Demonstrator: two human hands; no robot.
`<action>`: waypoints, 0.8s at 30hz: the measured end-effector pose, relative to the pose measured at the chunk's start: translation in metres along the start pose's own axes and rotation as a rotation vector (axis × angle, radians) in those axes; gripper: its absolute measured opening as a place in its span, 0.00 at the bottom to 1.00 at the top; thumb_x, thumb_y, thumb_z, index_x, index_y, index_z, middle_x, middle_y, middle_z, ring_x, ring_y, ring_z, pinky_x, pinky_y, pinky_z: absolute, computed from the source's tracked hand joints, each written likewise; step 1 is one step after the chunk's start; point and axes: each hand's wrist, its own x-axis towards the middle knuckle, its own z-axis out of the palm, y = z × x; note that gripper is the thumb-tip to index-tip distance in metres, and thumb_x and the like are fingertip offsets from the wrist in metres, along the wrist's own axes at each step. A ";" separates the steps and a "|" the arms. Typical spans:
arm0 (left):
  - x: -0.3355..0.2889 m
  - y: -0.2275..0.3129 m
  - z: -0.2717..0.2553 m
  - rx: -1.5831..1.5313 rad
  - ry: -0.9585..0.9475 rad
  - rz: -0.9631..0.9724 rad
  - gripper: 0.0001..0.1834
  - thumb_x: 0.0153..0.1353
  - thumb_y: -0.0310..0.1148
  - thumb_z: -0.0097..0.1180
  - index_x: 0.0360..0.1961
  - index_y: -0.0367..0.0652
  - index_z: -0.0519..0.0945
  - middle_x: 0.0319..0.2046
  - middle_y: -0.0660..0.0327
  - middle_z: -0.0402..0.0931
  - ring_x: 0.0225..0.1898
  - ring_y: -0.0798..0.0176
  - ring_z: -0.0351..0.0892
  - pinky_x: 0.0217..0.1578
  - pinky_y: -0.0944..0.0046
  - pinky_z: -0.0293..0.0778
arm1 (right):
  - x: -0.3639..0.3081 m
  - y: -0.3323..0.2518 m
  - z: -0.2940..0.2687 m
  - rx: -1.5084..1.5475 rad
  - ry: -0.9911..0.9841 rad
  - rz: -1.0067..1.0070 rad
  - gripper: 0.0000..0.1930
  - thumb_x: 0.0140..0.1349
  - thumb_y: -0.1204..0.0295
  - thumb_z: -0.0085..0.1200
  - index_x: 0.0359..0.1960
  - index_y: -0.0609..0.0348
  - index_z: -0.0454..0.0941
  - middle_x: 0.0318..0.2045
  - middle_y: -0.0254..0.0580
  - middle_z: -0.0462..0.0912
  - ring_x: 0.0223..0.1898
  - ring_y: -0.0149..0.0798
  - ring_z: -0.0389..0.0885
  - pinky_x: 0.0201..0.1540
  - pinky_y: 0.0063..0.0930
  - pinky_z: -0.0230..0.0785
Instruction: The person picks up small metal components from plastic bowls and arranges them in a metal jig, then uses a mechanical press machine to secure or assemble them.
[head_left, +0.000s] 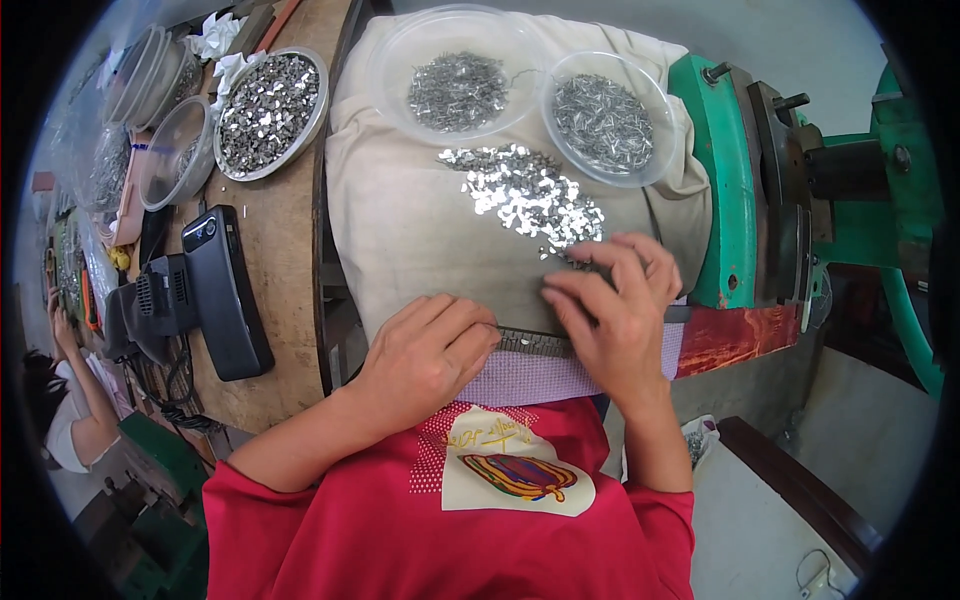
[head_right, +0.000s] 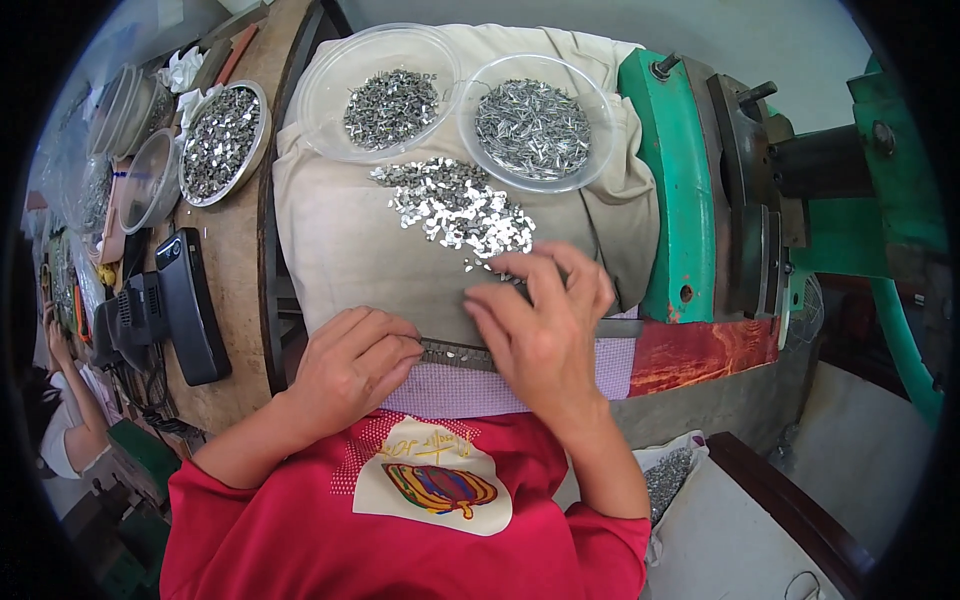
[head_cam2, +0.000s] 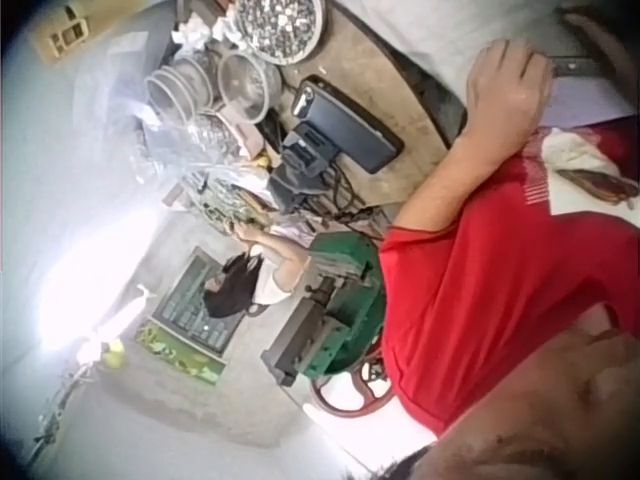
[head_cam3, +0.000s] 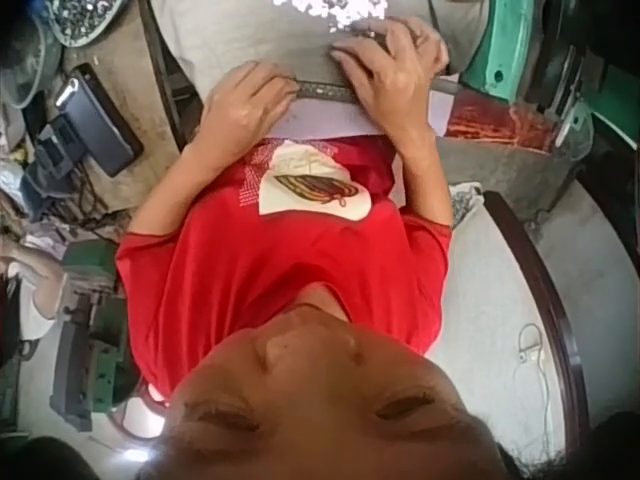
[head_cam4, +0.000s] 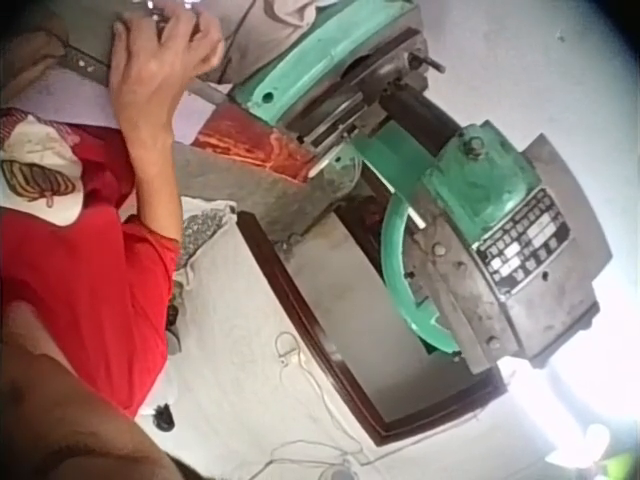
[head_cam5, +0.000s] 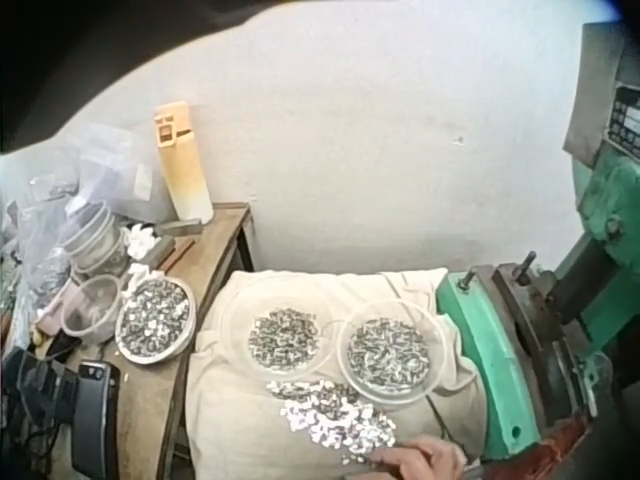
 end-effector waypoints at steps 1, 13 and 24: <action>0.000 0.000 0.001 -0.016 0.002 -0.011 0.08 0.48 0.24 0.64 0.31 0.41 0.78 0.34 0.63 0.76 0.35 0.59 0.77 0.37 0.62 0.74 | 0.005 0.004 0.002 -0.011 0.010 -0.009 0.08 0.48 0.69 0.69 0.30 0.49 0.85 0.44 0.29 0.80 0.54 0.46 0.71 0.57 0.46 0.53; 0.009 0.003 0.005 -0.051 -0.046 -0.011 0.15 0.45 0.27 0.70 0.34 0.42 0.78 0.38 0.62 0.78 0.36 0.57 0.78 0.37 0.58 0.73 | 0.025 0.004 0.005 -0.111 -0.014 -0.003 0.08 0.47 0.68 0.69 0.27 0.53 0.83 0.44 0.32 0.80 0.55 0.46 0.70 0.57 0.47 0.52; 0.015 0.003 0.016 -0.035 -0.047 0.019 0.11 0.48 0.28 0.67 0.33 0.43 0.79 0.36 0.64 0.78 0.36 0.59 0.76 0.37 0.60 0.70 | -0.023 -0.007 -0.012 0.064 0.001 0.007 0.09 0.43 0.71 0.69 0.27 0.49 0.82 0.43 0.28 0.82 0.54 0.43 0.72 0.56 0.41 0.54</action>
